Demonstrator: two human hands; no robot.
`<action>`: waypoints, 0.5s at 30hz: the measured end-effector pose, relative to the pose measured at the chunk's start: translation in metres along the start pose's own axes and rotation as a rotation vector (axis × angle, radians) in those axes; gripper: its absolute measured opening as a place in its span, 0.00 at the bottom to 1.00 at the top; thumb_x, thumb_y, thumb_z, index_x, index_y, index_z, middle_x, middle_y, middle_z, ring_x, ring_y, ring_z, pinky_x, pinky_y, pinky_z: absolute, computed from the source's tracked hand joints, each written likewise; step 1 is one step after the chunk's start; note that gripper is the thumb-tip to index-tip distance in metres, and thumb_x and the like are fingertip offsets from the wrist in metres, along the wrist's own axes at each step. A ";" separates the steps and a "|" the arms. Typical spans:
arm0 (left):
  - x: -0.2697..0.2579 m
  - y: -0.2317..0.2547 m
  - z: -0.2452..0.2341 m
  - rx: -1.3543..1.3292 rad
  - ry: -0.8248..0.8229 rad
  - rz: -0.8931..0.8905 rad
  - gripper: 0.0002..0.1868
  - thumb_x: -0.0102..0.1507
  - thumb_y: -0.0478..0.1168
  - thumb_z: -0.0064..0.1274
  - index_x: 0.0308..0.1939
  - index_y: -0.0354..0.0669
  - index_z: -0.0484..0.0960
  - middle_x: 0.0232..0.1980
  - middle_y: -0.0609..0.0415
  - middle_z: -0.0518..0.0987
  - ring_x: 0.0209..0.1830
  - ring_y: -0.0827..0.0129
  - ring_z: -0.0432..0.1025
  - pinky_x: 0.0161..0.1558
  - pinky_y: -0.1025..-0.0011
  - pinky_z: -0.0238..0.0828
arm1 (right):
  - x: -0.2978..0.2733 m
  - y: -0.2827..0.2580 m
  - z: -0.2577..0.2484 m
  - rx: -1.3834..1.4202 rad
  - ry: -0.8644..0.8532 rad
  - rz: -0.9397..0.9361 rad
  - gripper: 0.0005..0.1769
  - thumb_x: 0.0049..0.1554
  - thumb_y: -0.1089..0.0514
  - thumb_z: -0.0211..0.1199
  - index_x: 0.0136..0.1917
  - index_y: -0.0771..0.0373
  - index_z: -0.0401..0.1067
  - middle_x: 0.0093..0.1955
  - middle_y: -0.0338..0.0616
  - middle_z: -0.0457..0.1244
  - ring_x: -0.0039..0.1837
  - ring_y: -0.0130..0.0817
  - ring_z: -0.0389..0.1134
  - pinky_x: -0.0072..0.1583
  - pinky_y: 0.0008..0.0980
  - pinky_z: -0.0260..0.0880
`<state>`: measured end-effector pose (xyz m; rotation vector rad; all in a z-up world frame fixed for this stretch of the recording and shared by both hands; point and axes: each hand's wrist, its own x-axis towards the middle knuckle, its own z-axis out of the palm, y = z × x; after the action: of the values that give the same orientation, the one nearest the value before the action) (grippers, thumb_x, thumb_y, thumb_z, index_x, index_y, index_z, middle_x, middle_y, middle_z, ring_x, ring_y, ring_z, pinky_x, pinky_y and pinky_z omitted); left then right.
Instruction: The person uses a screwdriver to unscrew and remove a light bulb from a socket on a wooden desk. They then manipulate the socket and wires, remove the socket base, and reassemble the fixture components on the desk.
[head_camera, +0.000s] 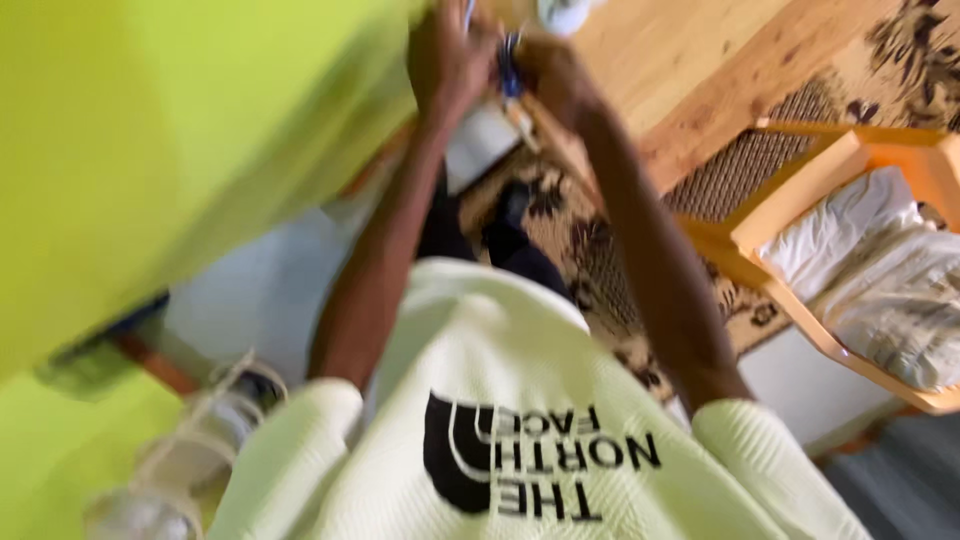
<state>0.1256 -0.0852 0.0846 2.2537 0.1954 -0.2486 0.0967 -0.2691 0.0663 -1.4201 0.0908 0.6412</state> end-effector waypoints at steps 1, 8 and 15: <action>0.000 0.011 0.001 -0.111 -0.004 -0.033 0.14 0.64 0.47 0.56 0.40 0.40 0.86 0.22 0.54 0.79 0.12 0.73 0.64 0.13 0.71 0.57 | 0.006 0.003 0.006 0.220 0.033 -0.028 0.21 0.75 0.59 0.39 0.62 0.77 0.69 0.50 0.48 0.65 0.48 0.30 0.66 0.56 0.30 0.74; -0.074 -0.049 0.001 -0.298 -0.079 0.025 0.25 0.64 0.58 0.61 0.28 0.38 0.88 0.19 0.54 0.77 0.15 0.73 0.66 0.22 0.68 0.59 | 0.016 0.007 0.046 0.894 0.471 -0.005 0.19 0.68 0.62 0.42 0.64 0.80 0.64 0.49 0.57 0.68 0.47 0.39 0.71 0.53 0.32 0.78; -0.060 -0.085 -0.024 -0.272 -0.222 0.140 0.26 0.64 0.59 0.58 0.28 0.39 0.85 0.21 0.55 0.77 0.19 0.71 0.67 0.25 0.67 0.59 | -0.017 -0.006 0.068 0.879 0.421 -0.165 0.21 0.70 0.53 0.40 0.51 0.69 0.69 0.39 0.40 0.63 0.38 0.25 0.62 0.43 0.25 0.69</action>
<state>0.0509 -0.0161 0.0511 1.9432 -0.0452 -0.3714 0.0646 -0.2118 0.0910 -0.6706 0.5171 0.1066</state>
